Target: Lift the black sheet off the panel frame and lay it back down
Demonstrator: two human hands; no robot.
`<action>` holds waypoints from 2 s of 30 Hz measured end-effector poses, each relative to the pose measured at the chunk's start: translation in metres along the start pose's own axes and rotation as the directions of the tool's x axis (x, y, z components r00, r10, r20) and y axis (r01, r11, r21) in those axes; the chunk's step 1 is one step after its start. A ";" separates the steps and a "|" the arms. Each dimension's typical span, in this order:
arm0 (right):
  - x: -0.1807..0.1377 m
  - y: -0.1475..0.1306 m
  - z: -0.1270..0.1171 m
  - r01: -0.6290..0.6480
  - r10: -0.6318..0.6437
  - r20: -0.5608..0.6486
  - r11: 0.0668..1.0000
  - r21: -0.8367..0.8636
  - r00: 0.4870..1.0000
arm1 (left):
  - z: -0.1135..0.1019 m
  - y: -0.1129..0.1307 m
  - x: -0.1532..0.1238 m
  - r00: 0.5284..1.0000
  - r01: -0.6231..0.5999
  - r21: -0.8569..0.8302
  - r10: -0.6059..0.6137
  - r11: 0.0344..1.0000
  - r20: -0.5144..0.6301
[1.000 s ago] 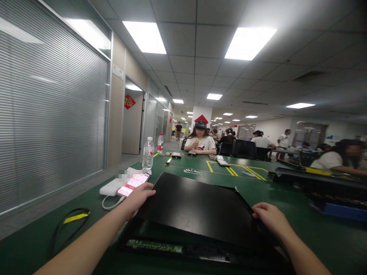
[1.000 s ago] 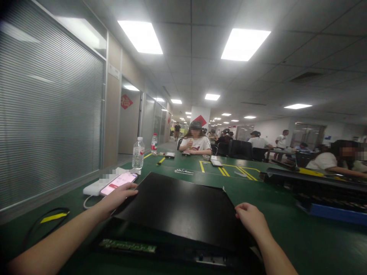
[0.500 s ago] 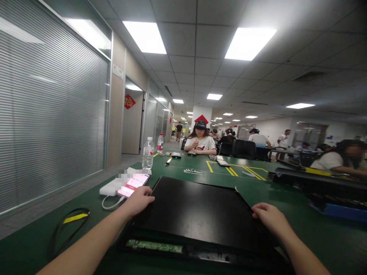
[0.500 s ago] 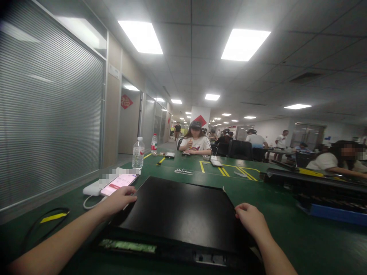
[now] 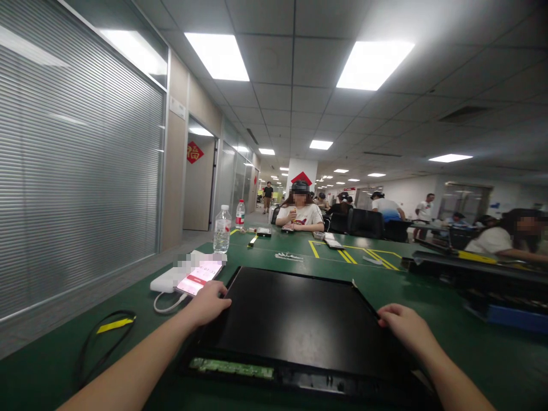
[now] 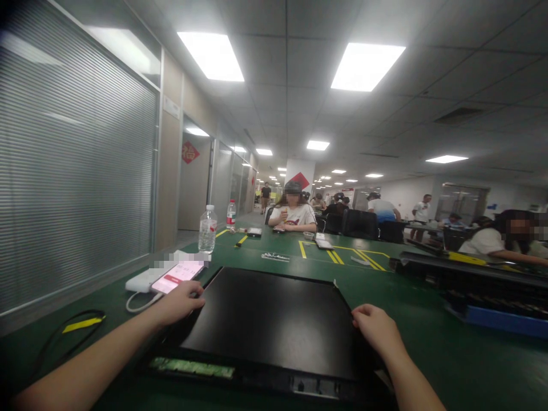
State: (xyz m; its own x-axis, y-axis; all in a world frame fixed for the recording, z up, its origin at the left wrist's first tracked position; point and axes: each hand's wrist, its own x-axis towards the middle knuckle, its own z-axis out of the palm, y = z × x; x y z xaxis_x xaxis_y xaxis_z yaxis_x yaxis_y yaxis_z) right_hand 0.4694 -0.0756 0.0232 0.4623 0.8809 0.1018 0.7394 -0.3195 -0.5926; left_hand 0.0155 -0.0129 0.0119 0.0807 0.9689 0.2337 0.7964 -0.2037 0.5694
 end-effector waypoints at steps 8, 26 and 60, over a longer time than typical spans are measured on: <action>0.003 0.003 -0.002 -0.032 0.032 0.002 0.999 0.033 0.999 | 0.002 0.004 0.001 0.999 -0.012 0.017 0.012 1.000 0.039; -0.008 -0.008 -0.013 -0.017 0.017 -0.018 1.000 -0.015 1.000 | 0.003 0.003 0.002 0.997 0.052 -0.007 -0.052 0.999 0.050; 0.004 0.007 -0.001 -0.007 0.004 0.033 0.996 0.091 0.999 | -0.004 0.009 -0.005 0.993 0.101 -0.074 -0.097 0.992 0.063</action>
State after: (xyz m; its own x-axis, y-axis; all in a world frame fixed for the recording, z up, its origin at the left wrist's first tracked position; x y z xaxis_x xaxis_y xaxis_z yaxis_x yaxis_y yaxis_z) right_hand 0.4769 -0.0744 0.0208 0.4488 0.8906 0.0729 0.6884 -0.2925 -0.6638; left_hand 0.0202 -0.0205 0.0190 0.0406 0.9910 0.1277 0.7541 -0.1143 0.6468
